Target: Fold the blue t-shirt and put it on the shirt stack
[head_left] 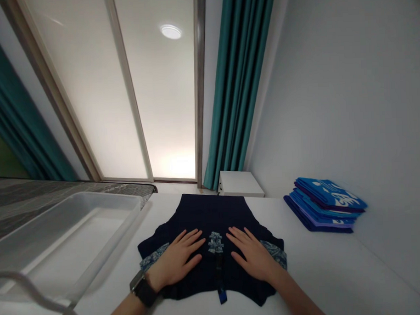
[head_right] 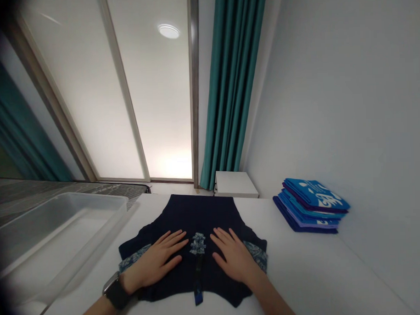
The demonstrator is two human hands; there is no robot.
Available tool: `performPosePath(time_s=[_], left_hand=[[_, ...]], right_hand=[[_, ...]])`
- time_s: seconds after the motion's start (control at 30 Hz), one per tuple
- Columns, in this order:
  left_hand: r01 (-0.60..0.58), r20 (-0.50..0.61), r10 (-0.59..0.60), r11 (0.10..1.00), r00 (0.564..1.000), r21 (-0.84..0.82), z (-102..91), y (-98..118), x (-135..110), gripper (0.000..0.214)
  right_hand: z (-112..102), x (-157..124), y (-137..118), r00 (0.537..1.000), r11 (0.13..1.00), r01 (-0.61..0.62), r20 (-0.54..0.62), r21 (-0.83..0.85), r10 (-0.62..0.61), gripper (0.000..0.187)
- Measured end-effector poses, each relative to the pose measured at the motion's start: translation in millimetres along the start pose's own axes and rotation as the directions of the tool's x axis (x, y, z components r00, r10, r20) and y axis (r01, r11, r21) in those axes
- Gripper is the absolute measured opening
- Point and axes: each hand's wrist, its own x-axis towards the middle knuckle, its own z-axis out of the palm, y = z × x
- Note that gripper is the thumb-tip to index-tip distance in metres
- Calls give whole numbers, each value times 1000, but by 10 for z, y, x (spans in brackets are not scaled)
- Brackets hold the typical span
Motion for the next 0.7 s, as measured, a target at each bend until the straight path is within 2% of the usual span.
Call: performPosePath(time_s=[0.13, 0.27, 0.37, 0.7], left_hand=[[70, -64, -74, 996, 995, -63, -16, -168, -53, 39], [146, -121, -148, 989, 982, -24, 35, -369, -111, 41], [183, -147, -182, 983, 972, -2, 75, -468, -137, 43], [198, -156, -193, 980, 969, 16, 86, -478, -132, 43]], right_hand=[[20, -88, 135, 996, 998, -55, -66, 10, 55, 49], [49, -151, 305, 982, 987, -157, -100, 19, 158, 51], [71, -152, 354, 980, 985, -171, -99, 14, 172, 52], [136, -151, 361, 980, 988, -153, -134, -19, 149, 52]])
